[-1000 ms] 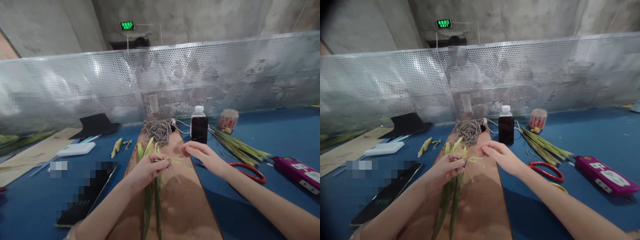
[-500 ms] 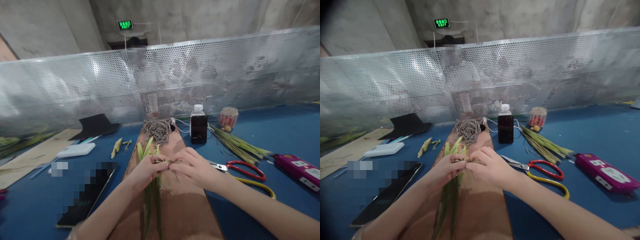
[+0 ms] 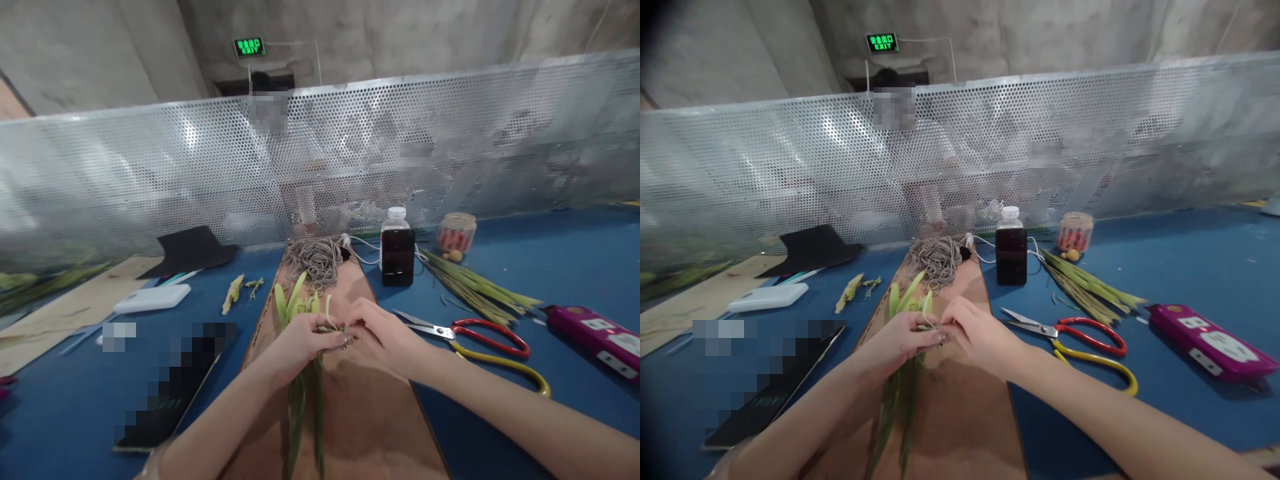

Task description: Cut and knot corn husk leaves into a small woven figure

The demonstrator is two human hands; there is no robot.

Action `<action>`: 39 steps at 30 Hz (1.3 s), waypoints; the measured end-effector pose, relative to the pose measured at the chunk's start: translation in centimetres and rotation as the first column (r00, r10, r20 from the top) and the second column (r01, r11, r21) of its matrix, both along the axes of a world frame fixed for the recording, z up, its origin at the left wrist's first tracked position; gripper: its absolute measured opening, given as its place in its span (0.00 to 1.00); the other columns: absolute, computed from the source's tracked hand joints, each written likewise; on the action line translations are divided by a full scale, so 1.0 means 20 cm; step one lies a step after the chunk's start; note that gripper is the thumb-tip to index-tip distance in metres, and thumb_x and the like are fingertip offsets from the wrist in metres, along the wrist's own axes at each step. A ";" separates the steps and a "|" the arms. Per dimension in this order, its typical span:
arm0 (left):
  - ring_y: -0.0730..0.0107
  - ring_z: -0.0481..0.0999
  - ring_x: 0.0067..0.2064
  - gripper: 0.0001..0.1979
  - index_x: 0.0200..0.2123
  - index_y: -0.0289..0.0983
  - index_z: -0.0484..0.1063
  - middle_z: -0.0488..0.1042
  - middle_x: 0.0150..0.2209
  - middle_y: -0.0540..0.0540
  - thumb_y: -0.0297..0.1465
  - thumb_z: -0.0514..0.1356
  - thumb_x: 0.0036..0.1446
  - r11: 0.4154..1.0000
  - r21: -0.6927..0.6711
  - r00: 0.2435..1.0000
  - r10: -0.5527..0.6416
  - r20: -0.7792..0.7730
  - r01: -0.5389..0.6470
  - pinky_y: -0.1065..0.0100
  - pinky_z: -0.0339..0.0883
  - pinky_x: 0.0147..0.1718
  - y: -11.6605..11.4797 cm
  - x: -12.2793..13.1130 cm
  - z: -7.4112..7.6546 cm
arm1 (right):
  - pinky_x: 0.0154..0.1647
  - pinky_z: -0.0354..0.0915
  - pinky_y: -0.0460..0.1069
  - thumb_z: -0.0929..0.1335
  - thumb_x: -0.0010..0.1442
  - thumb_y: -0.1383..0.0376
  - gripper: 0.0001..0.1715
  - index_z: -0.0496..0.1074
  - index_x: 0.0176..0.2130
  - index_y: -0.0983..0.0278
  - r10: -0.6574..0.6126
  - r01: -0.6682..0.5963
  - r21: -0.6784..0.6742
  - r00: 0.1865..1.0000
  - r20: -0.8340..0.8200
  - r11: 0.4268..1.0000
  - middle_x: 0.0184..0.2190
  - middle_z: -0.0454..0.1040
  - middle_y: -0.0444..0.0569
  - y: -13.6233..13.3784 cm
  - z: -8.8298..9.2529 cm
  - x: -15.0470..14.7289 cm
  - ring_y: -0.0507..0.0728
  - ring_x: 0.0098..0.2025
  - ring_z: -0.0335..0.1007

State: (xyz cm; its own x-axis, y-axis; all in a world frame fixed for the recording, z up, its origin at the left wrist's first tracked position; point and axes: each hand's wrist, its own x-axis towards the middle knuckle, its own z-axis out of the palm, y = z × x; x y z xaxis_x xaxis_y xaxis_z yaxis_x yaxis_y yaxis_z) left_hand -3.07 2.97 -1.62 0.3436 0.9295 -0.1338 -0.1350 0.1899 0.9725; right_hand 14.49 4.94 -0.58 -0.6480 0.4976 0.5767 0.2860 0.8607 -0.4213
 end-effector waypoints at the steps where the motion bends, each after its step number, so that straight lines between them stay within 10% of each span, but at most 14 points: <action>1: 0.72 0.70 0.30 0.11 0.29 0.32 0.75 0.74 0.27 0.46 0.30 0.67 0.38 1.000 0.005 1.000 -0.003 -0.018 0.003 0.70 0.61 0.36 0.00 0.00 0.00 | 0.30 0.60 0.46 0.59 0.59 0.70 0.06 0.60 0.31 0.64 -0.035 0.035 -0.035 0.999 0.017 0.999 0.27 0.63 0.45 0.00 -0.01 -0.01 0.51 0.29 0.61; 19: 0.62 0.72 0.35 0.10 0.32 0.36 0.76 0.76 0.33 0.44 0.33 0.63 0.44 0.918 0.396 0.917 0.155 -0.368 0.004 0.65 0.63 0.37 -0.04 0.03 0.06 | 0.22 0.53 0.44 0.58 0.60 0.64 0.07 0.57 0.29 0.62 -0.279 0.183 -0.509 0.953 -0.117 0.841 0.19 0.57 0.38 -0.07 -0.01 -0.06 0.49 0.22 0.52; 32: 0.65 0.76 0.36 0.09 0.31 0.38 0.76 0.78 0.33 0.45 0.22 0.58 0.47 0.636 0.766 0.834 0.371 -0.410 0.094 0.70 0.66 0.37 -0.06 0.02 0.04 | 0.14 0.44 0.43 0.61 0.57 0.61 0.11 0.57 0.26 0.62 -0.308 0.162 -0.727 0.949 -0.071 0.667 0.11 0.50 0.33 -0.06 0.04 -0.06 0.46 0.12 0.44; 39: 0.66 0.75 0.35 0.07 0.30 0.36 0.76 0.78 0.33 0.45 0.24 0.59 0.48 0.646 0.753 0.813 0.367 -0.452 0.127 0.71 0.66 0.35 -0.06 0.03 0.03 | 0.13 0.42 0.41 0.61 0.57 0.64 0.11 0.56 0.25 0.63 -0.310 0.128 -0.800 0.948 -0.076 0.587 0.10 0.51 0.32 -0.06 0.08 -0.07 0.44 0.11 0.43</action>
